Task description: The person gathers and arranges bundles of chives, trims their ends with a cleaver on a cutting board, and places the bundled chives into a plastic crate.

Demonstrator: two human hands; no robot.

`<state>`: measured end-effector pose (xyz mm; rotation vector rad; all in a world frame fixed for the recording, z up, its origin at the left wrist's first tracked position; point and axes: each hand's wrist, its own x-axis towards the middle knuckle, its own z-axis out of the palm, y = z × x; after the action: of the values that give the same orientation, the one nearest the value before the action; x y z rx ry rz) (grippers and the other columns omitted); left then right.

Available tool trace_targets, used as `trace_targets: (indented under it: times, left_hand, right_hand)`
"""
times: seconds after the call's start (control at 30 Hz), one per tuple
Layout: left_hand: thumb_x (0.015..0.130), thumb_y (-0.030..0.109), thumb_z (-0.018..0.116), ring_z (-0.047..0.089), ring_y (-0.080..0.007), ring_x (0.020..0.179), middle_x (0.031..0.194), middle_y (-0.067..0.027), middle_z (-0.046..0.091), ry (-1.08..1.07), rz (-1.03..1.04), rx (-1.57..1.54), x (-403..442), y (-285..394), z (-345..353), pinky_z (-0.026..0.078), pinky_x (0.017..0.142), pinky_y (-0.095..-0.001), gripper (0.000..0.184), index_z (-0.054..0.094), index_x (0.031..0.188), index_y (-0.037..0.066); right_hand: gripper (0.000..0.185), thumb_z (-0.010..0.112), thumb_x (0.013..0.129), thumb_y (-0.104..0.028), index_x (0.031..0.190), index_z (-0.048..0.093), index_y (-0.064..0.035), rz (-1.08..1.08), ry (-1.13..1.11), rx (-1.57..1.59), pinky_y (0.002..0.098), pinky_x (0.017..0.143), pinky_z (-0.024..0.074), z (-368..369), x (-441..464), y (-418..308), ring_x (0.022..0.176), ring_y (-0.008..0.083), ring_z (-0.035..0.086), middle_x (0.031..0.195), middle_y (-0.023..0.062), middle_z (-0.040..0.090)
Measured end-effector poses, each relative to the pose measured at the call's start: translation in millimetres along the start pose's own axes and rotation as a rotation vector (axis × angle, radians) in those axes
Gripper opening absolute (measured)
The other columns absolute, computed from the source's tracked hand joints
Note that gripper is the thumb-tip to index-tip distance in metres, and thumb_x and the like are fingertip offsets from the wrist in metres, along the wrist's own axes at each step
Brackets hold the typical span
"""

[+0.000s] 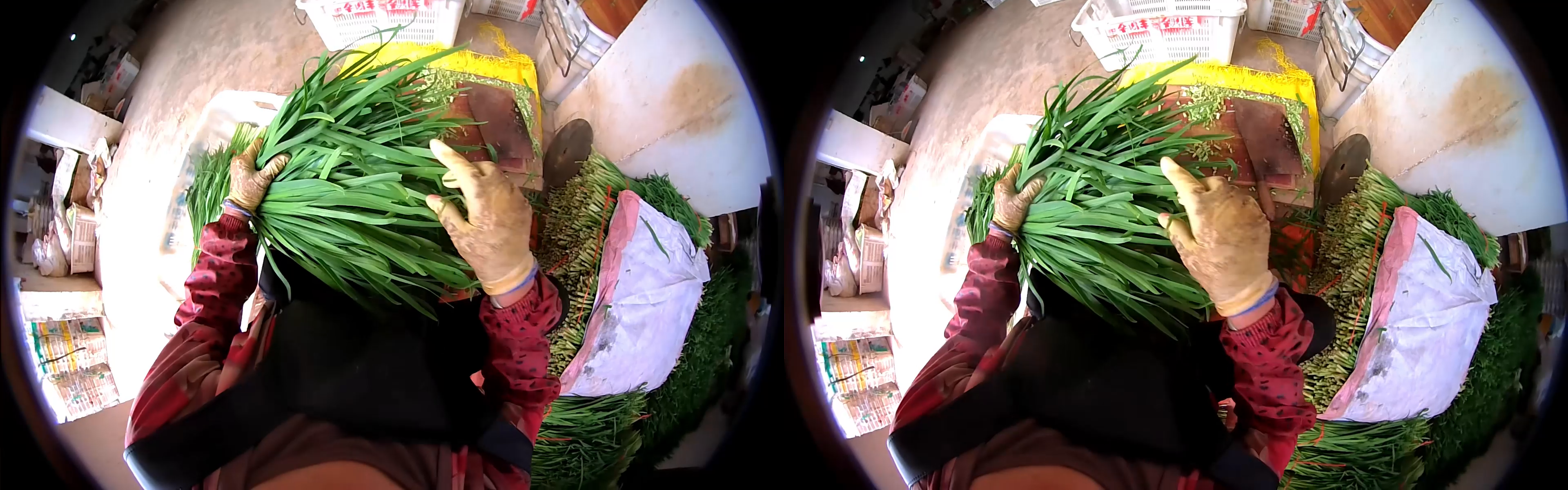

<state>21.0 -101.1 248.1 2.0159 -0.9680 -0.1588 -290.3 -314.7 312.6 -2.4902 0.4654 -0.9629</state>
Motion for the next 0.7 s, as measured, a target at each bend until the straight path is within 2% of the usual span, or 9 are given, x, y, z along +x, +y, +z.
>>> trace_targets:
  times: [0.1, 0.13, 0.2, 0.3, 0.37, 0.47, 0.53, 0.6, 0.7]
  left_hand:
    - [0.081, 0.028, 0.078, 0.067, -0.0168, 0.083, 0.093, -0.0130, 0.073, -0.011, 0.004, -0.095, 6.3, -14.9, 1.7, 0.052, 0.078, -0.0324, 0.047, 0.065, 0.114, -0.004]
    - [0.081, 0.029, 0.078, 0.067, -0.0167, 0.084, 0.094, -0.0131, 0.073, -0.018, -0.017, -0.058, 7.9, -22.5, 0.1, 0.052, 0.079, -0.0329, 0.048, 0.064, 0.114, -0.004]
    - [0.081, 0.029, 0.078, 0.066, -0.0171, 0.084, 0.094, -0.0131, 0.073, -0.002, -0.003, -0.019, 6.2, -7.2, -0.8, 0.052, 0.080, -0.0337, 0.049, 0.064, 0.115, -0.004]
    - [0.082, 0.028, 0.077, 0.066, -0.0155, 0.085, 0.095, -0.0121, 0.072, -0.003, -0.013, -0.068, 5.8, -16.0, -0.5, 0.052, 0.079, -0.0327, 0.050, 0.063, 0.118, -0.004]
    - [0.082, 0.028, 0.077, 0.066, -0.0151, 0.085, 0.096, -0.0118, 0.072, -0.022, -0.048, -0.083, 9.4, -11.2, -0.3, 0.052, 0.079, -0.0322, 0.050, 0.062, 0.119, -0.004]
    - [0.083, 0.027, 0.077, 0.066, -0.0145, 0.085, 0.096, -0.0112, 0.072, -0.063, -0.053, -0.097, 11.9, -12.3, -1.2, 0.052, 0.079, -0.0314, 0.050, 0.062, 0.120, -0.003]
    - [0.082, 0.027, 0.077, 0.065, -0.0137, 0.085, 0.097, -0.0108, 0.072, -0.067, -0.085, -0.154, 15.0, -17.1, -1.7, 0.052, 0.080, -0.0306, 0.051, 0.062, 0.120, -0.003]
    - [0.082, 0.027, 0.078, 0.064, -0.0139, 0.088, 0.100, -0.0086, 0.071, -0.099, -0.094, -0.215, 17.8, -17.2, -4.0, 0.052, 0.081, -0.0305, 0.054, 0.061, 0.122, -0.003]
    - [0.082, 0.026, 0.078, 0.064, -0.0145, 0.087, 0.099, -0.0077, 0.071, -0.088, -0.088, -0.187, 18.3, -21.3, -6.0, 0.052, 0.081, -0.0304, 0.053, 0.061, 0.121, -0.004]
  right_hand:
    - [0.017, 0.059, 0.093, -0.024, 0.100, 0.066, -0.0092, -0.101, 0.134, 0.013, 0.0361, 0.061, 0.0488, 44.3, -5.5, 25.5, 0.068, 0.0224, 0.062, 0.074, 0.0080, 0.061]
    - [0.025, 0.055, 0.098, -0.028, 0.097, 0.064, -0.0048, 0.259, 0.153, 0.680, 0.0297, 0.061, 0.0474, 42.6, -7.1, 27.3, 0.066, 0.0140, 0.060, 0.076, 0.0059, 0.063]
    - [0.032, 0.051, 0.102, -0.030, 0.096, 0.063, -0.0011, 0.487, 0.297, 0.745, 0.0252, 0.062, 0.0466, 2.4, -5.7, 24.4, 0.069, 0.0082, 0.057, 0.084, 0.0064, 0.067]
    - [0.023, 0.055, 0.099, -0.024, 0.103, 0.062, -0.0022, 0.225, 0.098, 0.771, 0.0255, 0.064, 0.0473, -11.9, -15.2, -4.1, 0.066, 0.0116, 0.057, 0.091, 0.0093, 0.070]
    - [0.037, 0.068, 0.086, -0.023, 0.121, 0.061, -0.0136, -0.165, -0.083, 0.018, 0.0365, 0.062, 0.0467, 0.0, -11.2, -16.5, 0.066, 0.0248, 0.056, 0.078, 0.0043, 0.059]
    - [0.042, 0.066, 0.084, -0.022, 0.124, 0.059, -0.0131, -0.168, -0.266, -0.199, 0.0375, 0.060, 0.0471, 46.6, -15.6, -32.6, 0.066, 0.0249, 0.060, 0.074, 0.0071, 0.059]
    - [0.030, 0.064, 0.087, -0.017, 0.116, 0.063, -0.0098, -0.227, -0.053, 0.305, 0.0351, 0.060, 0.0497, 72.8, -20.7, -20.8, 0.067, 0.0249, 0.063, 0.082, 0.0091, 0.066]
    - [0.021, 0.054, 0.100, -0.018, 0.104, 0.062, 0.0009, 0.276, 0.031, 1.225, 0.0232, 0.055, 0.0478, 61.6, -34.3, -28.1, 0.060, 0.0098, 0.059, 0.098, 0.0120, 0.071]
    - [0.027, 0.053, 0.101, -0.022, 0.101, 0.062, 0.0033, 0.387, 0.098, 1.178, 0.0212, 0.055, 0.0469, 12.1, -34.5, -22.7, 0.060, 0.0060, 0.055, 0.094, 0.0106, 0.071]
